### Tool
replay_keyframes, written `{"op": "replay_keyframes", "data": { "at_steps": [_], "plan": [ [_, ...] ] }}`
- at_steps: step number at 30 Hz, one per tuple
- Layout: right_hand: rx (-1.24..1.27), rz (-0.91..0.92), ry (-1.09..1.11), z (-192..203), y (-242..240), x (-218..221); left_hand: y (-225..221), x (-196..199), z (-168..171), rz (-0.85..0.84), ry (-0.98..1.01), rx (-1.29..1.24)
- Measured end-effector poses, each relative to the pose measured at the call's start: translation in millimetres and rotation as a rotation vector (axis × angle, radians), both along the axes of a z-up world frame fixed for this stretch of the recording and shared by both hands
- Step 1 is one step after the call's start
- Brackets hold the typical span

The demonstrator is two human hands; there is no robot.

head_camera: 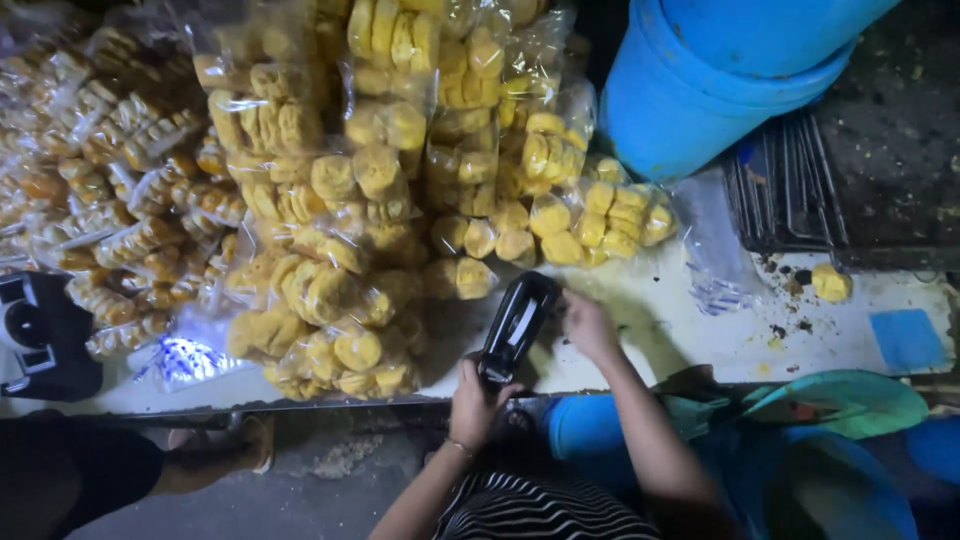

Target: Manually packaging yellow rice cakes into plastic bags and sealing them using a bag sealer.

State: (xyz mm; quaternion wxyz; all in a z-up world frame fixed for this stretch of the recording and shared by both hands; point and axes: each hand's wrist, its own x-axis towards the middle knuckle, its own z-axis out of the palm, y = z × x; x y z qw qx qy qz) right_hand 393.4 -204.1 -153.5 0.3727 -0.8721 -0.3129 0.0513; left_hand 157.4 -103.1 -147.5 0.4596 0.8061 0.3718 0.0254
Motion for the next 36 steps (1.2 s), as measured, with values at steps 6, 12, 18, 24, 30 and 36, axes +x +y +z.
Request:
{"op": "replay_keyframes", "data": {
  "at_steps": [6,12,18,24,30,36],
  "plan": [
    [0.166,-0.242,-0.56,68,32,59,3,32,29,0.069,-0.11,-0.066],
    [0.609,-0.247,-0.368,51,32,109,27,24,61,-0.183,-0.183,0.018],
    [1.136,-0.321,0.225,144,-21,-54,50,-20,205,-0.154,-0.489,-0.213],
    [1.012,-0.221,0.576,132,-10,-215,47,-63,155,-0.262,-0.481,-0.535],
    [0.935,-0.226,0.927,114,-32,-264,58,-95,157,-0.311,-0.666,-0.18],
    [0.442,0.153,0.11,139,-29,-283,83,-93,155,-0.579,-0.438,-0.471]
  ]
}}
